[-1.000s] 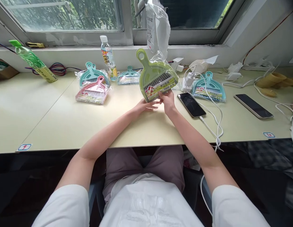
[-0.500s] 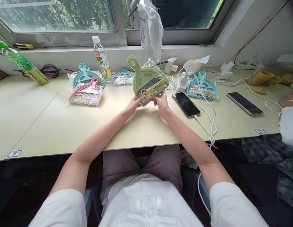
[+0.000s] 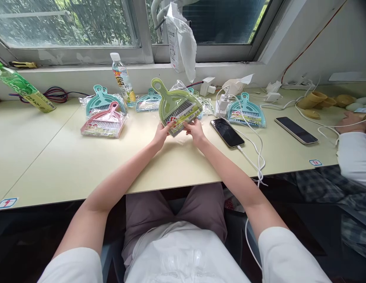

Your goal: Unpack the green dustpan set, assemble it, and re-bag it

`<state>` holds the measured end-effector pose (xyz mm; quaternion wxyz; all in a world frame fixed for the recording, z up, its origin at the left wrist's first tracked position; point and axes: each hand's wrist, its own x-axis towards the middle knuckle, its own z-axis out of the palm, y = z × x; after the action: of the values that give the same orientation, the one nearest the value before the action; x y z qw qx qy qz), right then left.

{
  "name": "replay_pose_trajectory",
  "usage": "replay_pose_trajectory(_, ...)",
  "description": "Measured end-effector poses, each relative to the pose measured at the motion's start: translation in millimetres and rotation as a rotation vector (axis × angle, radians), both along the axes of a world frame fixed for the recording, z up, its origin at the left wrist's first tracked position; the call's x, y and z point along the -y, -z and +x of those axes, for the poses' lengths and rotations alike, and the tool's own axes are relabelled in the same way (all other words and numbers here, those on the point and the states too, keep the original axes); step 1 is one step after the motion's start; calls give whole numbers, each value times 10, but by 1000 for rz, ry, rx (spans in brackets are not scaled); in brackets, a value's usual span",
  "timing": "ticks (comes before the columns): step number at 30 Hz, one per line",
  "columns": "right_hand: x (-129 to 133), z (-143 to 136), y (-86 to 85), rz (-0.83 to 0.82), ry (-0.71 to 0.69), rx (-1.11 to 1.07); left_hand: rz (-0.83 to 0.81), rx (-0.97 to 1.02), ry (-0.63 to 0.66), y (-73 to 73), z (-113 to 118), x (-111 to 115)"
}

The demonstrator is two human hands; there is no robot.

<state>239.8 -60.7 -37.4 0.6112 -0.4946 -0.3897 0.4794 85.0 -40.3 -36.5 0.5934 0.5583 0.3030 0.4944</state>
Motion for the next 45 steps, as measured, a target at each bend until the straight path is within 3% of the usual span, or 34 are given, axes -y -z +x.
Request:
replay_pose_trajectory(5, -6, 57, 8, 20, -33, 17, -4, -85, 14, -13, -15, 30)
replay_pose_trajectory(24, -60, 140, 38, 51, -122, 74, -116, -23, 42, -44, -50, 17)
replay_pose_trajectory(31, -44, 295, -54, -215, -278, 216, -105, -181, 83, -225, -251, -129)
replay_pose_trajectory(33, -27, 340, -100, -156, -196, 351, -112, -171, 106, -266, -347, -190)
replay_pose_trajectory(38, 50, 332, -178, 192, 230, 879, -156, -53, 136, -224, -494, -319)
replay_pose_trajectory(43, 104, 324, -209, 380, 276, 1101, -275, 73, -44, -122, -552, -465)
replay_pose_trajectory(45, 97, 331, -206, 430, 275, 1132, -300, 53, -51, -121, -573, -490)
